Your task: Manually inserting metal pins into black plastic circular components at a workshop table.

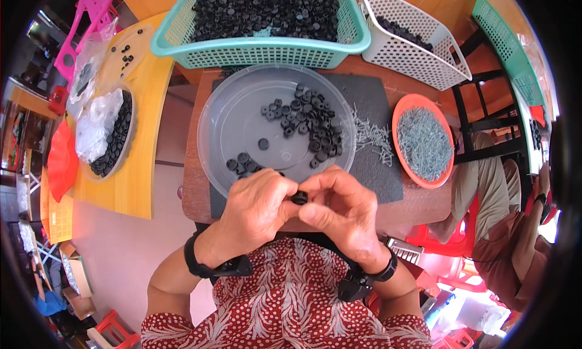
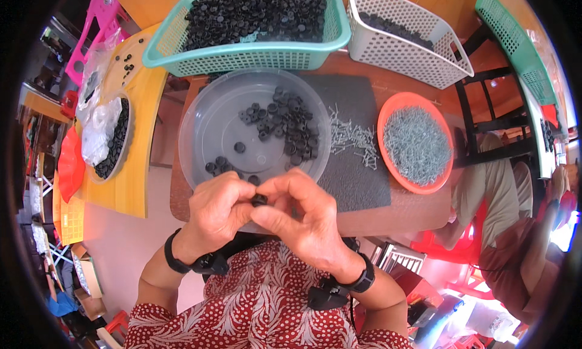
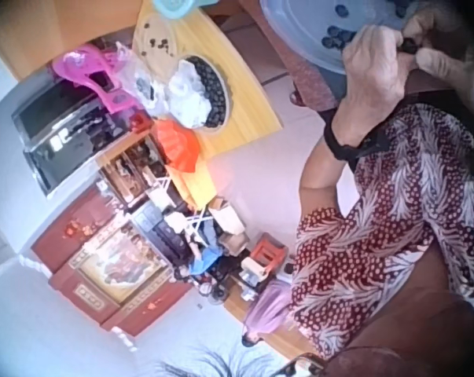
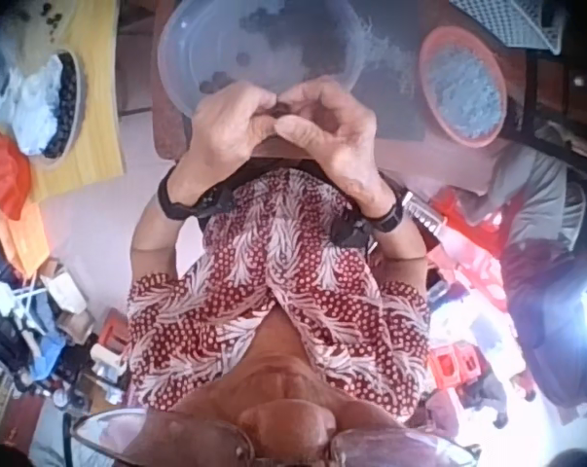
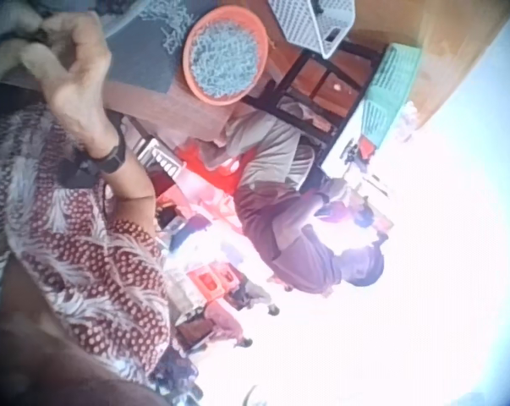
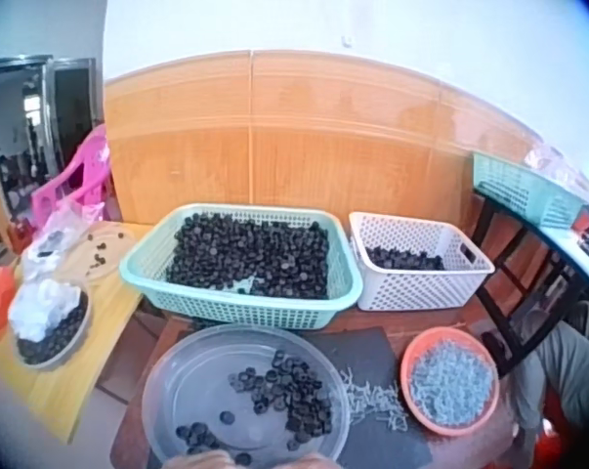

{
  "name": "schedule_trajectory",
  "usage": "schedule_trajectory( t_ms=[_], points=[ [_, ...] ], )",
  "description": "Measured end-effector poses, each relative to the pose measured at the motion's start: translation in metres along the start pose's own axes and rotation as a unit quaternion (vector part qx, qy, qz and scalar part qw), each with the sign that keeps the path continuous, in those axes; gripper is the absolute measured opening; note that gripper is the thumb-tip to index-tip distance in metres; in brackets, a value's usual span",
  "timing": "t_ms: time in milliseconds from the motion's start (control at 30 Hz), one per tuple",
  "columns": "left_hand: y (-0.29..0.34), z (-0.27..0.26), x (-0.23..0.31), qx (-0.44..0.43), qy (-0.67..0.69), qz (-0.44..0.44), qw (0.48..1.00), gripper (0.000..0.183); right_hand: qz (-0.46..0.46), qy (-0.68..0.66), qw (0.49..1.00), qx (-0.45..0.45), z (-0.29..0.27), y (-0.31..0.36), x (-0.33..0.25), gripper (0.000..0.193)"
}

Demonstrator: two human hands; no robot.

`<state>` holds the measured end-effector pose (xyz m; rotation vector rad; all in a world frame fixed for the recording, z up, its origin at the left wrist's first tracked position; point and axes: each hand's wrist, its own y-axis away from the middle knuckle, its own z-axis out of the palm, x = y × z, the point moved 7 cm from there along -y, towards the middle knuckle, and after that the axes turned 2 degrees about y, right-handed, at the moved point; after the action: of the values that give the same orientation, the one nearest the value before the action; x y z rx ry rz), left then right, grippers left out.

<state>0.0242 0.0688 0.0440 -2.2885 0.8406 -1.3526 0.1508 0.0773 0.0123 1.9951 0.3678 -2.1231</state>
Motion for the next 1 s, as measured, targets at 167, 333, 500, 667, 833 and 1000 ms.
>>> schedule_trajectory(
  t_ms=[167,333,500,667,833,1000],
  points=[
    [-0.005,0.007,0.003,-0.026,-0.024,-0.012,0.999,0.036,0.097,-0.126,0.987,0.038,-0.013,-0.001,0.007,0.025],
    [-0.007,-0.009,-0.020,-0.045,-0.058,-0.122,0.990,0.029,-0.015,0.114,0.980,0.159,-0.081,-0.035,-0.037,0.019],
    [-0.010,-0.014,-0.036,-0.079,-0.059,-0.156,0.983,0.024,-0.205,0.331,0.889,0.243,-0.152,-0.091,-0.078,0.015],
    [-0.017,-0.037,-0.062,-0.052,-0.115,-0.211,0.969,0.023,-0.241,0.517,0.760,0.310,-0.218,-0.144,-0.089,0.017],
    [-0.023,-0.020,-0.062,-0.119,-0.213,-0.122,0.962,0.026,-0.154,0.586,0.751,0.261,-0.247,-0.193,-0.067,0.024],
    [-0.034,-0.001,-0.039,-0.112,-0.241,-0.058,0.962,0.028,-0.196,0.644,0.686,0.278,-0.221,-0.177,-0.073,0.026]
  ],
)
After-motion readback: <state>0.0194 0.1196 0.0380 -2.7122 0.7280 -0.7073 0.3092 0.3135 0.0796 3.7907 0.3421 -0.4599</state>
